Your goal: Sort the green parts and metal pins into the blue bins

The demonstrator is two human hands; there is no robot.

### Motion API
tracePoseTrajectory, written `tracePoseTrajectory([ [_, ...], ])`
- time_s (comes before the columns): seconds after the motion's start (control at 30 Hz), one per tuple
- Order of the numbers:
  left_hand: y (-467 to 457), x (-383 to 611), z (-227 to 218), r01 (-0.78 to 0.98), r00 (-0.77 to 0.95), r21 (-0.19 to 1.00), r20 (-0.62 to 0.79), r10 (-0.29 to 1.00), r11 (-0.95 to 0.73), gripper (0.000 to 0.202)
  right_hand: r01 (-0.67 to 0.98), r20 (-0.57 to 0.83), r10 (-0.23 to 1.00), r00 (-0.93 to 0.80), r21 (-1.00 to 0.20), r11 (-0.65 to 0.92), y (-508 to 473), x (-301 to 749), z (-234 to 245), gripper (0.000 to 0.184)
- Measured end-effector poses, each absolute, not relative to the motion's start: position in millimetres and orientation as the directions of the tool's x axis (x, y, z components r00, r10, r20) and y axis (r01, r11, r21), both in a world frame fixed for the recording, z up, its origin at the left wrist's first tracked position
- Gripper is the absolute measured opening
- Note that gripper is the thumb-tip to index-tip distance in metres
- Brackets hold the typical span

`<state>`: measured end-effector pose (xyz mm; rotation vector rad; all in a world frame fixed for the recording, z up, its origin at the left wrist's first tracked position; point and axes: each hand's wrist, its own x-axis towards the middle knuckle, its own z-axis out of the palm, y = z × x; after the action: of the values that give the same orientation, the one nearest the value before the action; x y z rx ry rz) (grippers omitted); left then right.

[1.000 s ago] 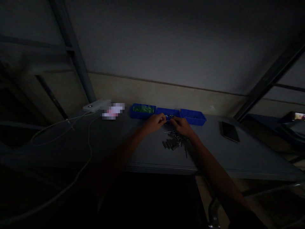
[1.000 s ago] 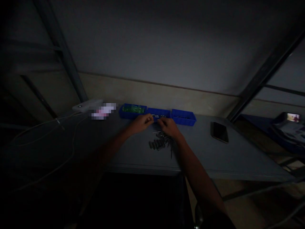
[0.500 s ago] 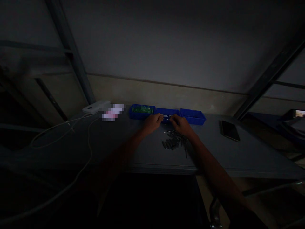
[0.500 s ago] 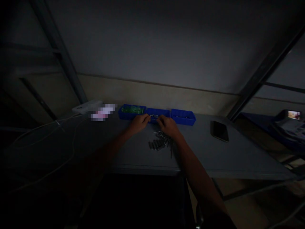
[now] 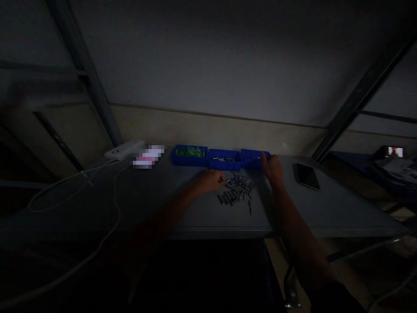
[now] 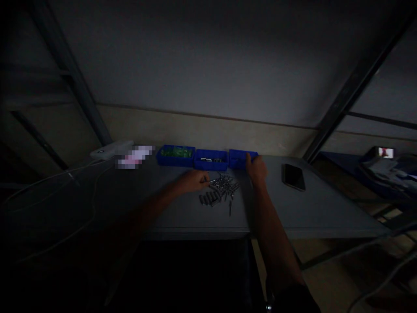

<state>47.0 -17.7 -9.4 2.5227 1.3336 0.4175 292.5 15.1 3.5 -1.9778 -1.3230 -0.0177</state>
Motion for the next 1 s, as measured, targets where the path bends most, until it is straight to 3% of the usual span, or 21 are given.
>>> tracePoseTrajectory([
  [0.07, -19.9, 48.8, -8.2, 0.769, 0.550, 0.321, 0.107, 0.828, -0.552, 0.011, 0.822, 0.428, 0.819, 0.381, -0.563, -0.088, 14.5, 283.4, 2.1, 0.053],
  [0.17, -21.6, 48.3, -7.8, 0.798, 0.533, 0.265, 0.105, 0.839, -0.541, 0.011, 0.846, 0.467, 0.880, 0.087, -0.502, 0.183, 11.5, 255.4, 1.9, 0.044],
  [0.27, -19.1, 43.9, -8.5, 0.817, 0.513, 0.213, 0.156, 0.844, -0.536, 0.018, 0.795, 0.387, 0.881, -0.271, -0.426, 0.431, 5.1, 229.5, 0.7, 0.028],
  [0.37, -12.6, 38.1, -8.3, 0.813, 0.494, 0.213, 0.240, 0.835, -0.542, 0.020, 0.722, 0.323, 0.826, -0.463, -0.402, 0.562, -1.8, 216.5, -0.7, 0.015],
  [0.63, -2.5, 36.9, -9.1, 0.715, 0.460, 0.380, 0.377, 0.804, -0.587, 0.015, 0.717, 0.395, 0.796, -0.459, -0.365, 0.594, -7.5, 214.6, 3.5, 0.016],
  [0.8, -3.7, 39.0, -6.8, 0.650, 0.444, 0.447, 0.433, 0.784, -0.615, 0.004, 0.642, 0.429, 0.811, -0.398, -0.502, 0.580, -1.6, 216.2, -1.0, 0.020],
  [1.0, -4.3, 36.1, -1.3, 0.683, 0.405, 0.420, 0.463, 0.788, -0.598, 0.003, 0.576, 0.447, 0.834, -0.324, -0.606, 0.549, 0.1, 212.7, -3.5, 0.030],
])
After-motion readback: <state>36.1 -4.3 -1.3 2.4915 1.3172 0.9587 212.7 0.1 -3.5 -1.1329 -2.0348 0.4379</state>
